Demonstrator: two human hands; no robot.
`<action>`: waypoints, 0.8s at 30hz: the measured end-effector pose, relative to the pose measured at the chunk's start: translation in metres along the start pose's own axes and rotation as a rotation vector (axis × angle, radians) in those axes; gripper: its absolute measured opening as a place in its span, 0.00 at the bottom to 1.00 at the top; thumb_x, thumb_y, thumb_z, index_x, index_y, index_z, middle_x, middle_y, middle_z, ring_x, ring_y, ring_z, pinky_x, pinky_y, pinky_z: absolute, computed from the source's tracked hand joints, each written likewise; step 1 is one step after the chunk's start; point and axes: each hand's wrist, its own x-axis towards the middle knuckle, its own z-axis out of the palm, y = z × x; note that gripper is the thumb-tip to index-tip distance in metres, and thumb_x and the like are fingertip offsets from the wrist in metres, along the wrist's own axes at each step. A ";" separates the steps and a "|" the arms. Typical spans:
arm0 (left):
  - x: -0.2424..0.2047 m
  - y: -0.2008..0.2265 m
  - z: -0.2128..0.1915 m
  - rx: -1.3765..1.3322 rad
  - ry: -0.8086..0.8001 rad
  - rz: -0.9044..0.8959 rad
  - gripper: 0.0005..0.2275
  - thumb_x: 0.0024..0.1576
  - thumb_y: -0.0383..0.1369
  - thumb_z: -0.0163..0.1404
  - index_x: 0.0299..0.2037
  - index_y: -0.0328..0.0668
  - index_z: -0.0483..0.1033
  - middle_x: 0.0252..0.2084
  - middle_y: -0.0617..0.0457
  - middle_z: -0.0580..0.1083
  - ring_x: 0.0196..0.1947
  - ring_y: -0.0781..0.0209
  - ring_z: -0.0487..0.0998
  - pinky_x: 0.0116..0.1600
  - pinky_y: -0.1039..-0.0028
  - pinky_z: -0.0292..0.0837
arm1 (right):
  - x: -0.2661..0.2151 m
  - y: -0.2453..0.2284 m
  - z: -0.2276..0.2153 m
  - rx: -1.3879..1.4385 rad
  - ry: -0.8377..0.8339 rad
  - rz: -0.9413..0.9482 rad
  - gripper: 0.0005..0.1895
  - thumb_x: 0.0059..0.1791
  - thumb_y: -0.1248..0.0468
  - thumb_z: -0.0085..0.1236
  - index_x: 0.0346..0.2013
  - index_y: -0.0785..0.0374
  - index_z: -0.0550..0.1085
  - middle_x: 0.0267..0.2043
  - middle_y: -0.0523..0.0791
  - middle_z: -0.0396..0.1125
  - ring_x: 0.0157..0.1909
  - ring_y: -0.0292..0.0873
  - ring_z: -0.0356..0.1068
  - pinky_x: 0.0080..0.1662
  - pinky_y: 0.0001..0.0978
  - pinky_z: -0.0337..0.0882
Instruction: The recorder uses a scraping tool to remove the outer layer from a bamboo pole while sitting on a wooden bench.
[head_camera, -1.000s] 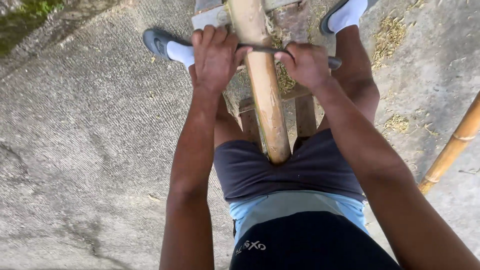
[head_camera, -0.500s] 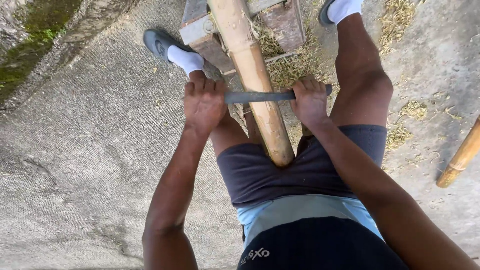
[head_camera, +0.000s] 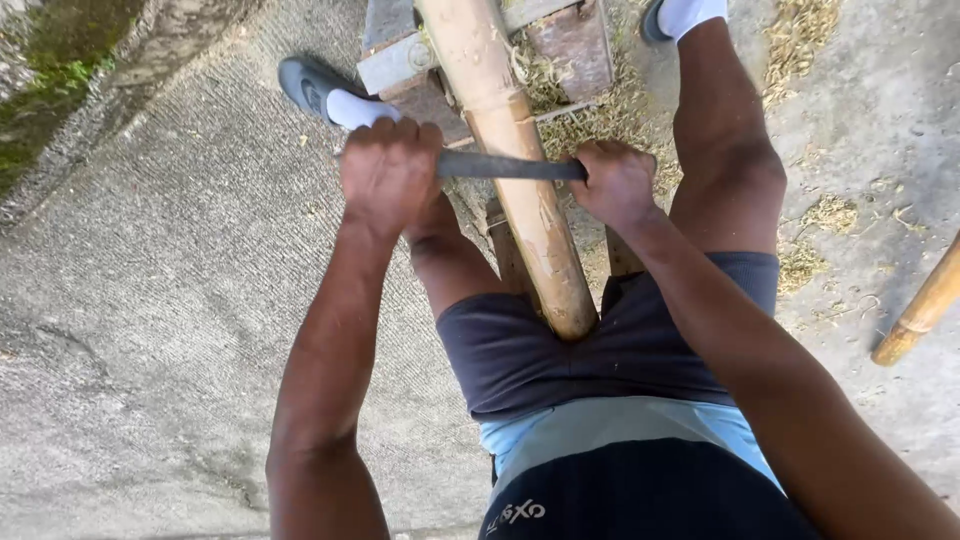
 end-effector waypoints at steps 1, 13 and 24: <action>-0.006 0.004 0.000 -0.012 0.010 0.015 0.05 0.46 0.31 0.59 0.28 0.46 0.76 0.28 0.53 0.77 0.27 0.58 0.78 0.29 0.67 0.73 | -0.006 -0.006 -0.004 -0.022 -0.017 0.020 0.13 0.51 0.59 0.63 0.25 0.59 0.74 0.22 0.45 0.68 0.23 0.44 0.69 0.27 0.39 0.68; 0.011 -0.012 -0.008 0.047 0.037 0.036 0.06 0.46 0.35 0.60 0.27 0.48 0.75 0.26 0.55 0.75 0.25 0.59 0.78 0.29 0.67 0.73 | 0.018 0.000 0.006 -0.060 0.137 -0.016 0.08 0.50 0.59 0.65 0.27 0.55 0.78 0.21 0.41 0.68 0.19 0.38 0.66 0.26 0.34 0.66; 0.060 -0.053 0.004 0.097 0.000 0.036 0.04 0.50 0.30 0.58 0.27 0.48 0.76 0.23 0.56 0.75 0.22 0.65 0.74 0.25 0.68 0.68 | 0.063 0.012 0.019 -0.129 0.099 0.004 0.19 0.56 0.56 0.63 0.22 0.54 0.71 0.16 0.37 0.62 0.13 0.35 0.60 0.19 0.32 0.59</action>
